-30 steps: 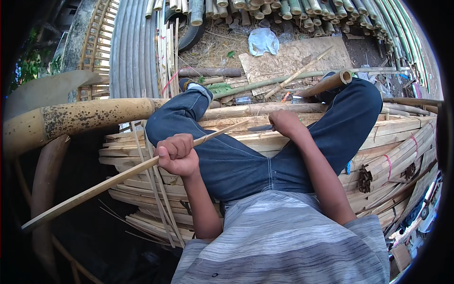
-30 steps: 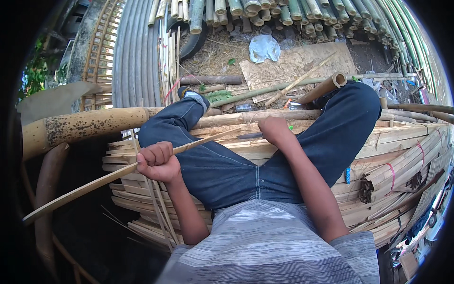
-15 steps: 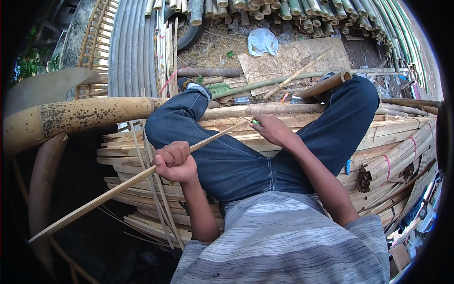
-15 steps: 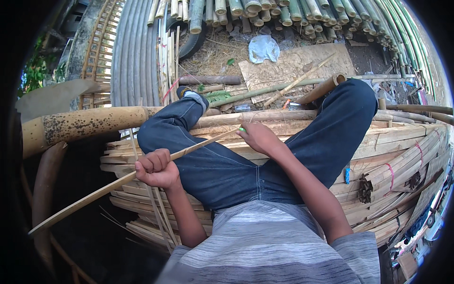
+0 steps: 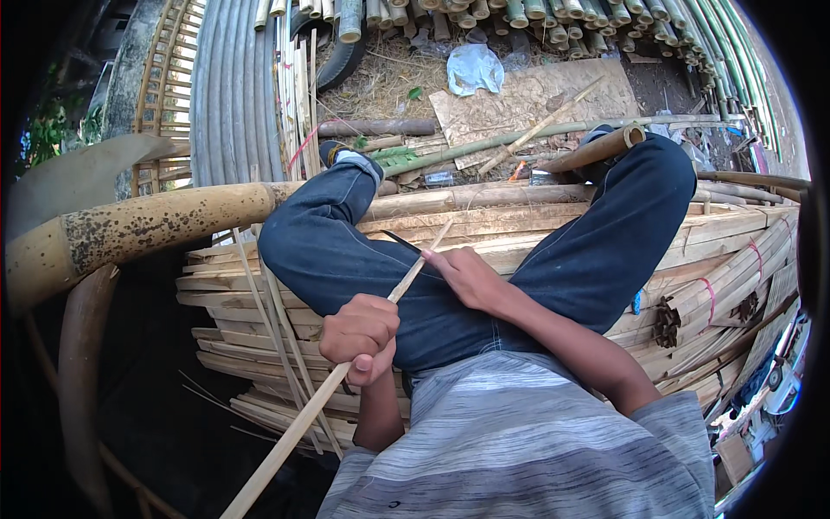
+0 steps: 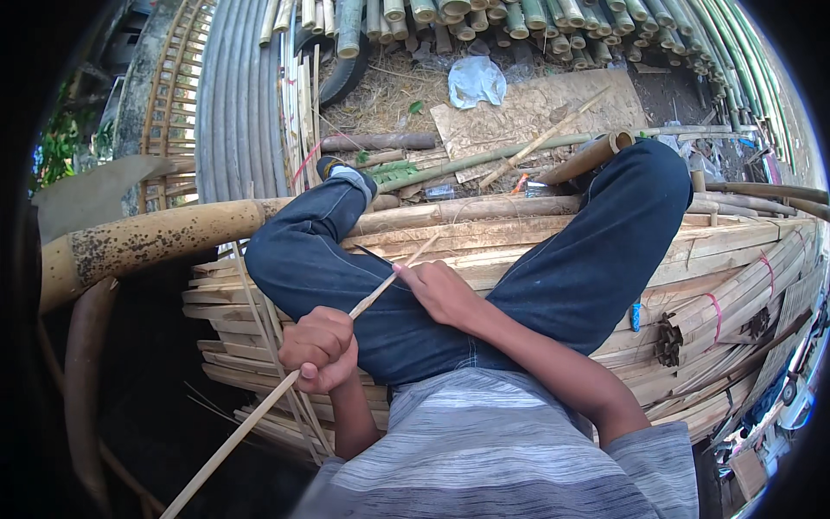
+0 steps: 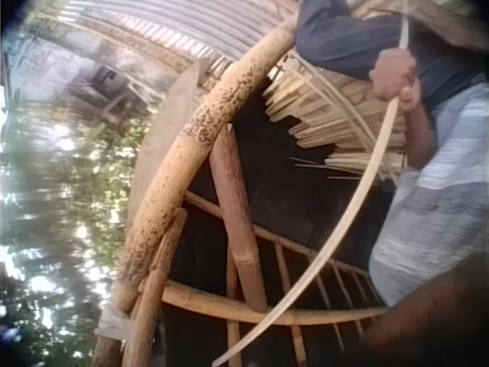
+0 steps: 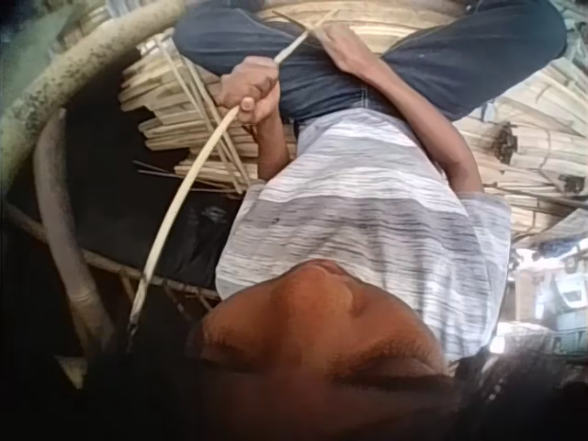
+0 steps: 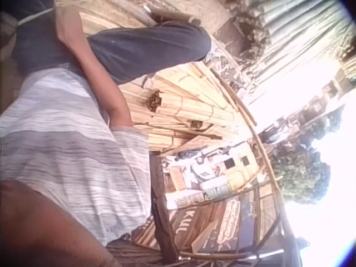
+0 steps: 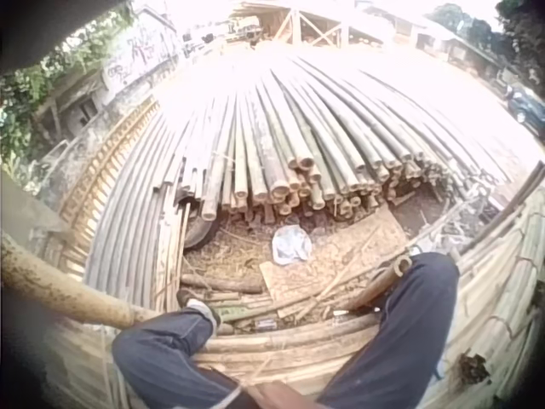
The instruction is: Shaving and peeling a thin strip of bamboo using a small utility knife.
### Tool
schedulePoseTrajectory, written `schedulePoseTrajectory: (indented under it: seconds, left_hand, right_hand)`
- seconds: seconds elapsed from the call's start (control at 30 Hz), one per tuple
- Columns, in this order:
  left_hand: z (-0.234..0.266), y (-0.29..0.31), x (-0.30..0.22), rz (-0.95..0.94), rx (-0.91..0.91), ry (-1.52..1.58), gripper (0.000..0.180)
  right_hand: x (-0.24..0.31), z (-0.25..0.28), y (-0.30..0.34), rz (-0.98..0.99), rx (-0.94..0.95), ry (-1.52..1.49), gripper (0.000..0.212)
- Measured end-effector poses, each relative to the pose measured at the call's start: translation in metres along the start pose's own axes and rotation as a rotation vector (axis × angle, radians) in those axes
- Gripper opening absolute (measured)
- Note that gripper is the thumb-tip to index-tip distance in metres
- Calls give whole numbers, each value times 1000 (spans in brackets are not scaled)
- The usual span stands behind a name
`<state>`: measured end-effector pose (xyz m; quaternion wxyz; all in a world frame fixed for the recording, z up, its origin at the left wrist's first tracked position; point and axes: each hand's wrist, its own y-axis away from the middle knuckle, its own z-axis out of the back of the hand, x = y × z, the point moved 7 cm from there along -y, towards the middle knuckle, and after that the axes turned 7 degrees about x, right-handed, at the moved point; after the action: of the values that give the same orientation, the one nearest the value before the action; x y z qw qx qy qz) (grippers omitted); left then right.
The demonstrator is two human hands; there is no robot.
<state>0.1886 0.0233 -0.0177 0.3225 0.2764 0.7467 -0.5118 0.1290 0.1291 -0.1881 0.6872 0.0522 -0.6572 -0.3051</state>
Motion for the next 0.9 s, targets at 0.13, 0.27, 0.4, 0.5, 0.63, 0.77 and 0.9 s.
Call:
schedulePoseTrajectory:
  seconds: [0.13, 0.27, 0.4, 0.5, 0.63, 0.77, 0.9]
  left_hand:
    - [-11, -5, 4, -6, 13, 6, 51]
    - [-21, -6, 10, -32, 48, -3, 50]
    - [-19, -9, 9, -29, 29, -6, 50]
    - [-12, -8, 9, -31, 25, -11, 50]
    - [4, -9, 11, 23, -26, -18, 50]
    - [-2, -4, 5, 23, -35, 36, 50]
    - [5, -3, 9, -1, -73, 31, 50]
  right_hand:
    - [-6, -1, 1, -47, -15, -75, 58]
    - [-17, 5, -2, 45, -64, 76, 43]
    - [5, 4, 6, -6, -8, 21, 42]
    - [-14, 4, -5, -17, -44, -14, 36]
    - [18, -4, -3, 113, -2, 261, 24]
    - [-9, 12, -10, -115, -67, -15, 63]
    - [24, 8, 3, -62, -31, 26, 63]
